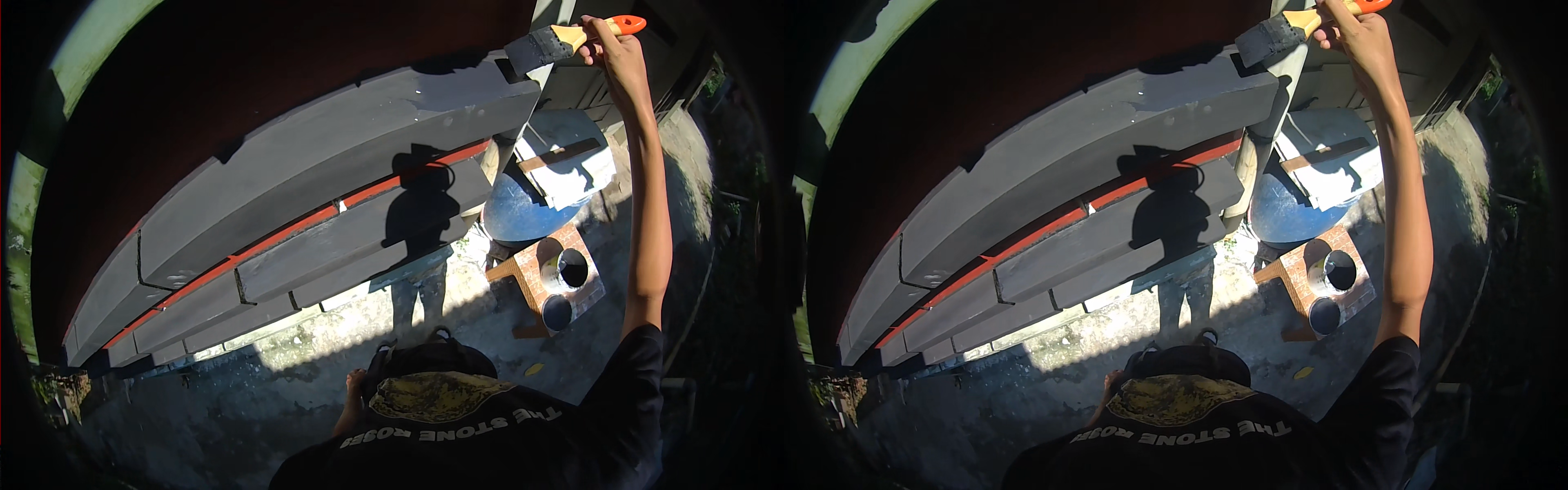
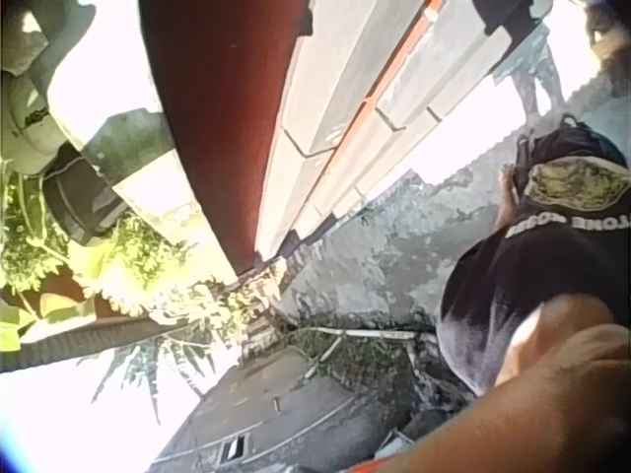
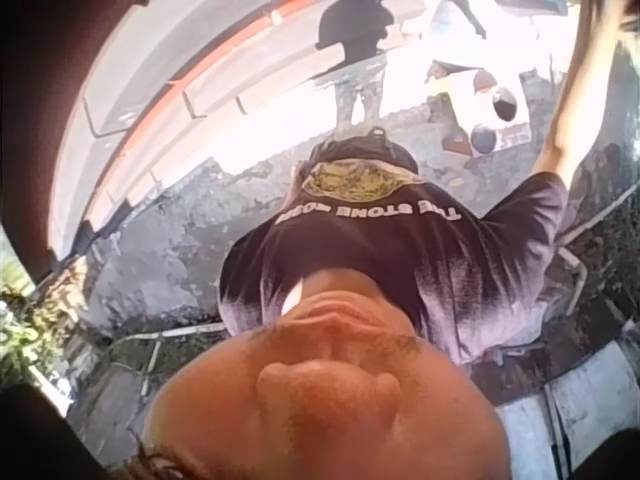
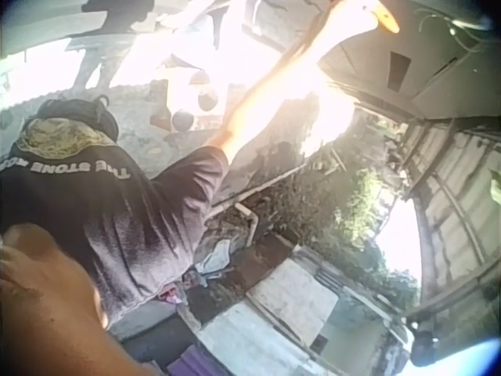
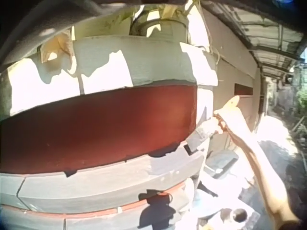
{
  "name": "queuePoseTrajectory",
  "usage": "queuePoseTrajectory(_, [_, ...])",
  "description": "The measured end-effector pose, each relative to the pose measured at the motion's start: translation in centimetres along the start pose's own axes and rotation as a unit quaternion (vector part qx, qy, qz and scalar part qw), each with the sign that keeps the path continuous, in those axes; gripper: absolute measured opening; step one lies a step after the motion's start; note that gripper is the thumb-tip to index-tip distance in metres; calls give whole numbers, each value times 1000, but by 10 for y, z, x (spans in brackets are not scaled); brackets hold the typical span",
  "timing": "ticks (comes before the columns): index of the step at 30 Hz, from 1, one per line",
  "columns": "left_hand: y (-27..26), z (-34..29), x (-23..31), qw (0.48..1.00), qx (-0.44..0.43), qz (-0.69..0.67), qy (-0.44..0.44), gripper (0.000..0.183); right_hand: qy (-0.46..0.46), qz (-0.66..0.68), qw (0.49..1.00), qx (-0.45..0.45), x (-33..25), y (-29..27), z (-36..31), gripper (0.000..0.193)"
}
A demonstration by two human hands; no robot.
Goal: Painting a concrete ledge or wall section with black paint using a brush.
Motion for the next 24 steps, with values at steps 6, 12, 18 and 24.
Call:
queuePoseTrajectory(6, [10, 7, 8, 998, -32, 36, 26, 40, 54, -28, 998, 18, 37, -42, -2, 32])
queuePoseTrajectory(12, [16, 3, 2, 997, -55, 55, 31, 39, 31, 84, 995, 40, 15, -17, -6, 32])
queuePoseTrajectory(18, [16, -2, 18, 944, -21, 288, 160, 43, 41, 27, 998, 47, 38, -26, 10, 28])
queuePoseTrajectory(24, [28, -4, 15, 995, -9, 100, -26, 45, 115, 88, 989, 5, 50, 22, 12, 27])
Point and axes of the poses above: each hand's wrist, its own z-axis towards the middle knuckle, its own y-axis out of the palm, x = y × z, the point moved 4 cm from there along z, towards the middle knuckle, and after that the axes turned 3 degrees about -x, right-handed, at the moved point
